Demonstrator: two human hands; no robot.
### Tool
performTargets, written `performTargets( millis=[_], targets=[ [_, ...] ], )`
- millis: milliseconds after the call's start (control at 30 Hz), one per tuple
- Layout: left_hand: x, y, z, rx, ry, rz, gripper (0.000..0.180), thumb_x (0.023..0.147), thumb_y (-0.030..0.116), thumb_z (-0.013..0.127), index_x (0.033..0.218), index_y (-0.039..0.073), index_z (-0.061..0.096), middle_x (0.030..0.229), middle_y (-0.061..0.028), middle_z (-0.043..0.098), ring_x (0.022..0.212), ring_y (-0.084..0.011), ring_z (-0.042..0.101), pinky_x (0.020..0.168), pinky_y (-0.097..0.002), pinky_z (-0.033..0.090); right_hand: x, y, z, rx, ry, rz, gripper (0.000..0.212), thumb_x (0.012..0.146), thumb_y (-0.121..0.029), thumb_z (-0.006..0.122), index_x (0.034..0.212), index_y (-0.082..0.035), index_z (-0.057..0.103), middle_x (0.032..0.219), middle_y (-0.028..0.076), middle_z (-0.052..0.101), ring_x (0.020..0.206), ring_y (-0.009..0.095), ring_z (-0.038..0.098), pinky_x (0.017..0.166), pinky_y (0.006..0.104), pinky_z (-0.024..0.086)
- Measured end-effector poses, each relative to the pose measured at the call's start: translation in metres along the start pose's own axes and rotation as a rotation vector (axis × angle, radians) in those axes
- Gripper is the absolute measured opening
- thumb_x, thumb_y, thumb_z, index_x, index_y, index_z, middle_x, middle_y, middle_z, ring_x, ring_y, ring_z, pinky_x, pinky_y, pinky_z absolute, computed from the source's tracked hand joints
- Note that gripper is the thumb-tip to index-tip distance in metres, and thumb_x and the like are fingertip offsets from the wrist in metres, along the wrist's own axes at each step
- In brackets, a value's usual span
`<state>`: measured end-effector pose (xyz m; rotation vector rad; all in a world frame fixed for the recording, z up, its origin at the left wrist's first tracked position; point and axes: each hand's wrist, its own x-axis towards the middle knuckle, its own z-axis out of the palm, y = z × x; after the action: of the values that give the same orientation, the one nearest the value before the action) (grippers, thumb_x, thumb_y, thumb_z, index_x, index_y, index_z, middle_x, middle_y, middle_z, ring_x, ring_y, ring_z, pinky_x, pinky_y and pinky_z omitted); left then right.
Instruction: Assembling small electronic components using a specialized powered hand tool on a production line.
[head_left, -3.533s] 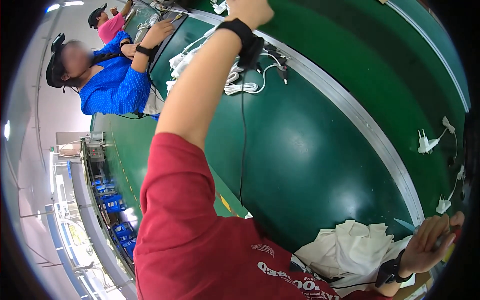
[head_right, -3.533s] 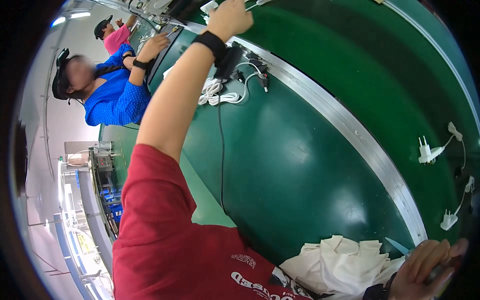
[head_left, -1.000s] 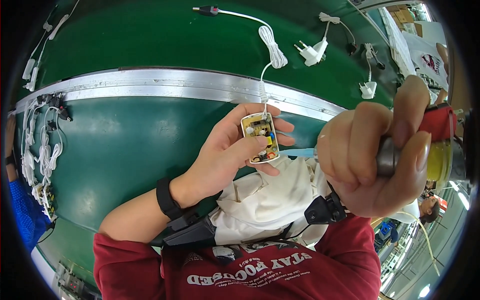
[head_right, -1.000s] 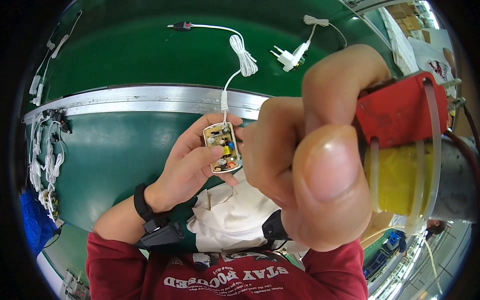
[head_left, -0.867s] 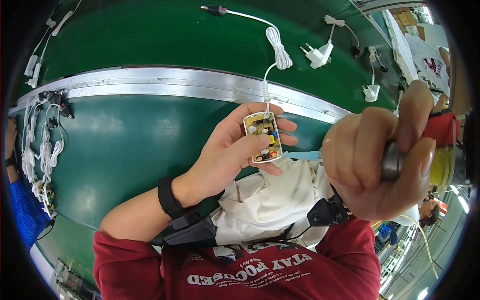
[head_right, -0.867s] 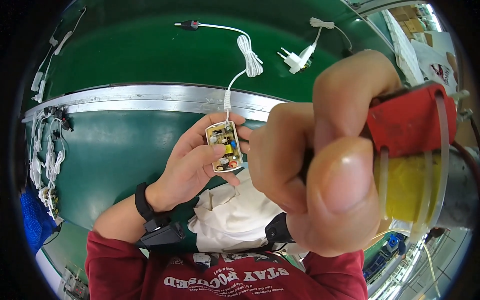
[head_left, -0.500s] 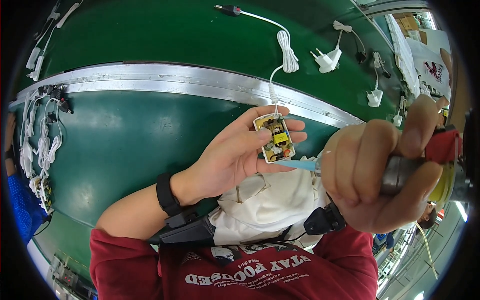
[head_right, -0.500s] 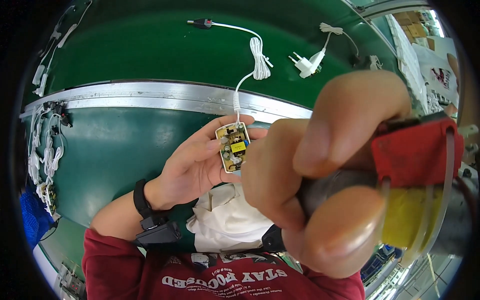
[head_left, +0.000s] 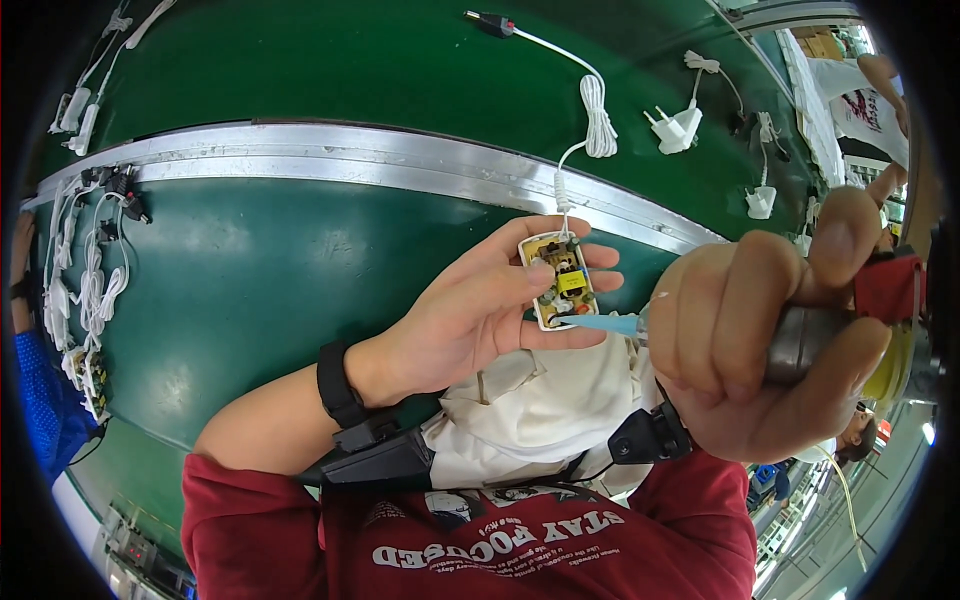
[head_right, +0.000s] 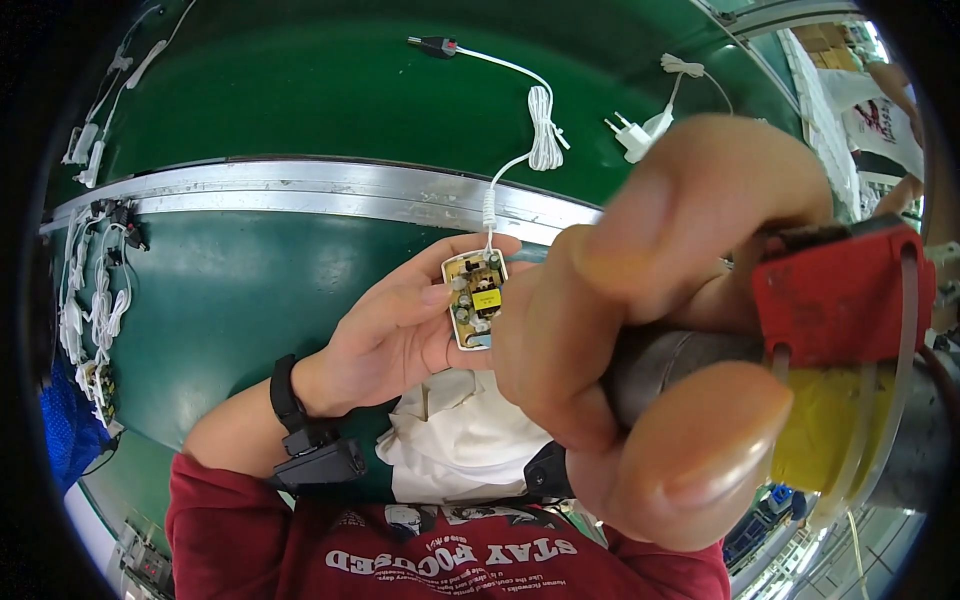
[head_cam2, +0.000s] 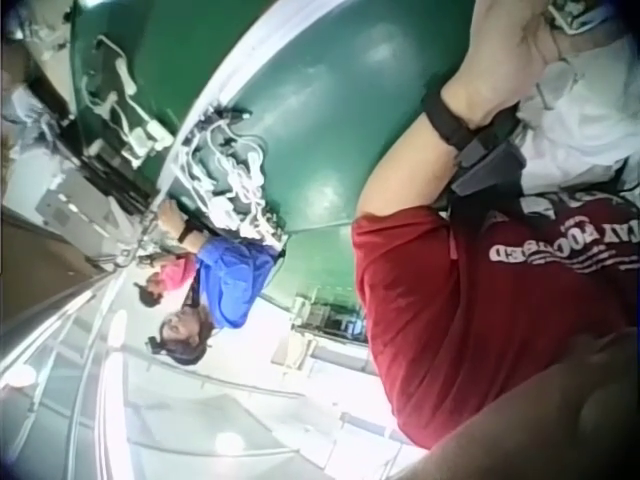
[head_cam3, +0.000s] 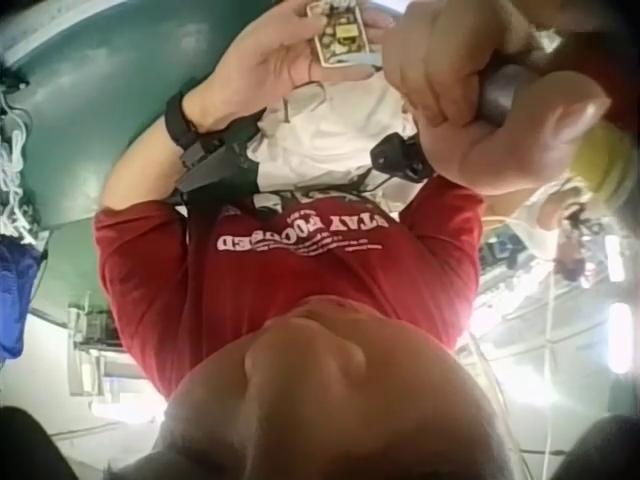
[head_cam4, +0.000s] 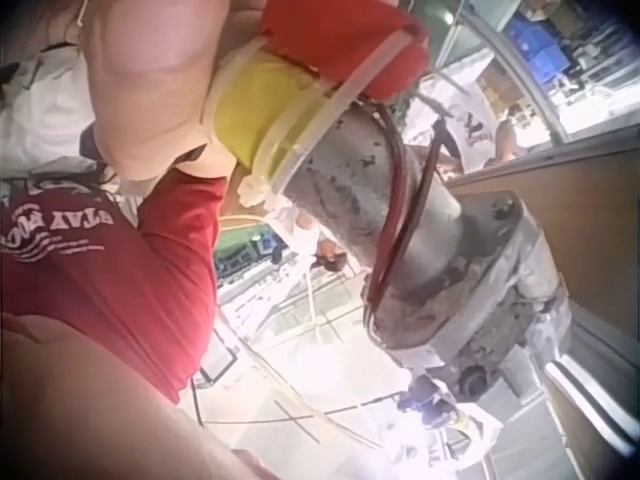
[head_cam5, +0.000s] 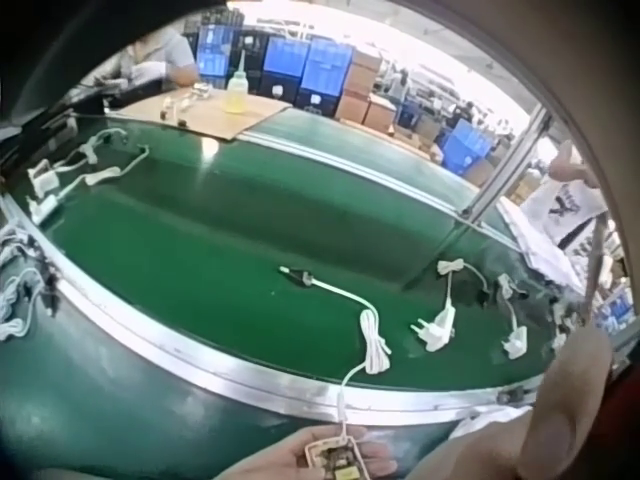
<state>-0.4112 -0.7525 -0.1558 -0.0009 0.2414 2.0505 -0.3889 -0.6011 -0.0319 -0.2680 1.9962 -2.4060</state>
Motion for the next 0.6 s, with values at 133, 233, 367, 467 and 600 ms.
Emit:
performTargets(
  millis=[133, 233, 367, 467, 600],
  targets=[
    [0.0, 0.001, 0.001, 0.048, 0.044, -0.007, 0.044, 0.096, 0.013, 0.043, 0.136, 0.005, 0.028, 0.135, -0.0165, 0.041, 0.126, -0.0262, 0.044, 0.098, -0.0454, 0.047, 0.001, 0.004, -0.007, 0.019, -0.03, -0.064, 0.037, 0.098, -0.042, 0.04, 0.113, -0.009, 0.032, 0.052, 0.0, 0.041, 0.037, 0.008, 0.035, 0.037, 0.022, 0.03],
    [0.005, 0.004, -0.005, 0.138, 0.077, 0.03, 0.049, 0.095, 0.018, 0.047, 0.139, 0.005, 0.028, 0.135, -0.016, 0.042, 0.122, -0.0253, 0.049, 0.098, -0.0419, 0.047, 0.006, 0.012, -0.01, 0.064, -0.057, -0.144, 0.041, 0.098, -0.042, 0.04, 0.118, -0.007, 0.032, 0.052, -0.001, 0.04, 0.037, 0.008, 0.034, 0.037, 0.0216, 0.03],
    [0.025, 0.036, 0.002, 0.338, 0.125, 0.173, 0.048, 0.093, 0.019, 0.049, 0.137, 0.006, 0.033, 0.132, -0.0155, 0.045, 0.118, -0.0238, 0.052, 0.097, -0.0383, 0.047, 0.008, 0.022, -0.005, 0.139, -0.052, -0.128, 0.039, 0.098, -0.041, 0.041, 0.114, -0.007, 0.033, 0.051, -0.001, 0.038, 0.037, 0.007, 0.032, 0.037, 0.0216, 0.027],
    [0.065, 0.073, 0.011, 0.654, 0.078, 0.324, 0.036, 0.09, 0.011, 0.054, 0.124, 0.004, 0.044, 0.112, -0.0116, 0.053, 0.102, -0.0229, 0.056, 0.086, -0.0376, 0.052, 0.009, 0.03, -0.001, 0.163, -0.066, -0.123, 0.036, 0.098, -0.04, 0.042, 0.112, -0.007, 0.033, 0.051, -0.002, 0.036, 0.037, 0.006, 0.031, 0.036, 0.0213, 0.026],
    [0.12, 0.088, 0.011, 1.641, 0.045, 0.961, 0.036, 0.081, 0.012, 0.062, 0.113, 0.002, 0.05, 0.1, -0.0134, 0.054, 0.089, -0.0267, 0.058, 0.076, -0.0348, 0.053, 0.006, 0.021, 0.004, 0.133, -0.046, -0.12, 0.034, 0.098, -0.038, 0.044, 0.109, -0.008, 0.034, 0.05, -0.003, 0.033, 0.037, 0.005, 0.028, 0.036, 0.0208, 0.024]
  ],
)
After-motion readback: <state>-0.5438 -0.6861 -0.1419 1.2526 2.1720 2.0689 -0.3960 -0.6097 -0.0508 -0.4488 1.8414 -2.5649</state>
